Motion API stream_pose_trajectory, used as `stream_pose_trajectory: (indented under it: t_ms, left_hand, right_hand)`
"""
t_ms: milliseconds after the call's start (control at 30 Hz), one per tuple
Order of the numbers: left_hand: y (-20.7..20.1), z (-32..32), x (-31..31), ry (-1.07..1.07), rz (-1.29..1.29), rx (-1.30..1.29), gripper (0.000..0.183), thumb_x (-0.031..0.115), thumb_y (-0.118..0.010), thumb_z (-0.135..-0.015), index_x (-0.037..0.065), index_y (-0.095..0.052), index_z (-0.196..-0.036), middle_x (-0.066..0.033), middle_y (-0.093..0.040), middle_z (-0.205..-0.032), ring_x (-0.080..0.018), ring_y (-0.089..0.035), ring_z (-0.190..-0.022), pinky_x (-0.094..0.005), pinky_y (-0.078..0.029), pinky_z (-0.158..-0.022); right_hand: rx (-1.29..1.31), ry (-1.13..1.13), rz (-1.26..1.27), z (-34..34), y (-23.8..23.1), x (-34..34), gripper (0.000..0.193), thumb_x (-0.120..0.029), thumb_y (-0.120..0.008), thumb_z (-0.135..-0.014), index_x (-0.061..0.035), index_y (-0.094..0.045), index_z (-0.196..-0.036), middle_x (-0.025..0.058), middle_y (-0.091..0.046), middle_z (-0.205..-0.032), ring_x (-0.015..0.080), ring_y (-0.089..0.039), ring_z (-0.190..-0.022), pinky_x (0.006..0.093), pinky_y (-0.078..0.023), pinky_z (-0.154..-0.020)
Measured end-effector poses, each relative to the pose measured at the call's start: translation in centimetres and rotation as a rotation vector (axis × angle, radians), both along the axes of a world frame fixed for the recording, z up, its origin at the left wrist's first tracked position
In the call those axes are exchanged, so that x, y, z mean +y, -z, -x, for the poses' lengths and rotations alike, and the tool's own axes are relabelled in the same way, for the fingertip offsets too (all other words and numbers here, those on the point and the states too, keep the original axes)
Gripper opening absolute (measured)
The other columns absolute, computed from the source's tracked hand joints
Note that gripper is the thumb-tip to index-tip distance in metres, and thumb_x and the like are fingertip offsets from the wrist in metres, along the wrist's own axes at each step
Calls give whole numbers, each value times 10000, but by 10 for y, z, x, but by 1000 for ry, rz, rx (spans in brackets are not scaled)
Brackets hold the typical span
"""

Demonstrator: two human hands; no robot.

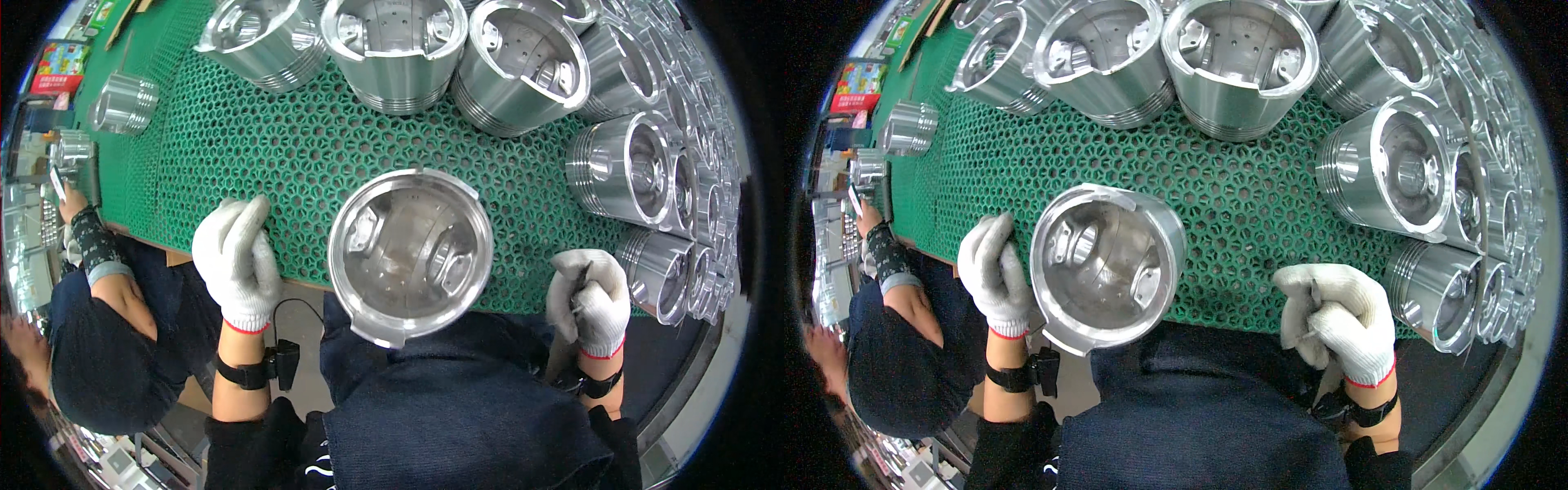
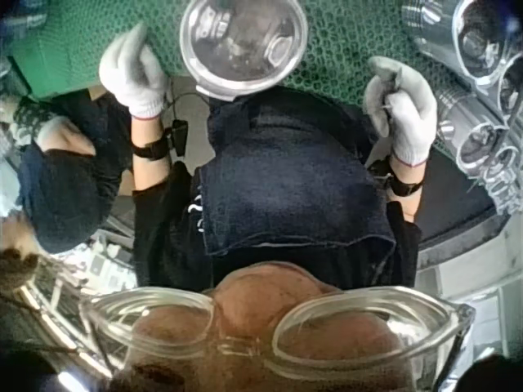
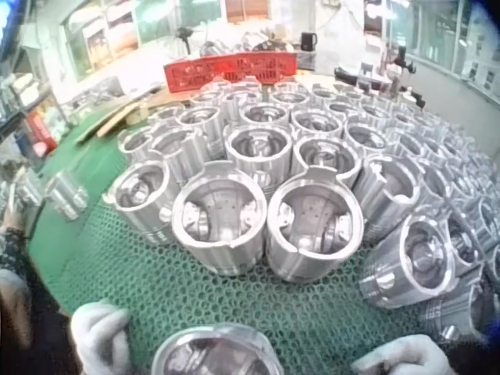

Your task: Manually file the edges and interior surfaces of metal engine pistons to remove burrs and inspect for quality.

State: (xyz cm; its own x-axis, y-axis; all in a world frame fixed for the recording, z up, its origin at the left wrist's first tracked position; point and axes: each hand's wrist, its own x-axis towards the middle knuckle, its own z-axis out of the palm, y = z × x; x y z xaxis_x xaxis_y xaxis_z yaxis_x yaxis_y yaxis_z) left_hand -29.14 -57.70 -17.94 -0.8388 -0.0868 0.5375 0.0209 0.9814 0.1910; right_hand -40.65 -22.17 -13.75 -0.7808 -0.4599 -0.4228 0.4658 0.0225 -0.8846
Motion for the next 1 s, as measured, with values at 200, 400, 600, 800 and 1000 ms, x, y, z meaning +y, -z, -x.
stream_pose_trajectory:
  t_ms: [200, 400, 600, 800, 1000]
  left_hand:
    - [-4, 1, 0, 0, 3, -90, 348, -61, -573, -792, -8, -619, -1133, -178, -623, -1080, -312, -613, -979, -406, -473, -930]
    - [-75, 39, 19, 437, 40, -275, 464, 37, -677, -653, 128, -626, -1105, -144, -613, -1133, -330, -593, -1043, -444, -469, -931]
    - [-104, 84, 52, 493, 438, -441, 224, 173, -639, -680, 186, -639, -904, -61, -611, -1104, -294, -592, -1021, -416, -485, -881]
    - [-94, 84, 58, 485, 461, -462, 292, 126, -618, -711, 149, -639, -1002, -82, -601, -1157, -316, -570, -1070, -415, -456, -920]
    - [-89, 13, 57, 255, 220, -418, 707, -6, -629, -678, 79, -463, -1360, -134, -600, -1124, -324, -598, -1000, -420, -472, -878]
  right_hand:
    - [-45, 8, -4, 0, 5, 7, 442, -167, -610, -720, 96, -620, -1075, 173, -622, -612, 122, -489, -382, 232, -370, -356]
    - [43, 56, -1, -1, 10, 7, 442, -197, -626, -729, 98, -627, -1059, 159, -617, -613, 127, -510, -404, 230, -367, -363]
    - [79, -32, 72, 1, 13, 8, 423, -167, -597, -755, 83, -619, -1095, 153, -625, -641, 106, -477, -394, 217, -360, -365]
    - [57, -150, 76, 8, 7, 3, 399, -98, -506, -821, 53, -588, -1181, 123, -638, -699, 63, -481, -425, 183, -382, -393]
    - [134, -150, 171, 3, 12, 0, 369, -79, -444, -900, 15, -564, -1236, 97, -651, -774, 52, -501, -456, 169, -399, -404]
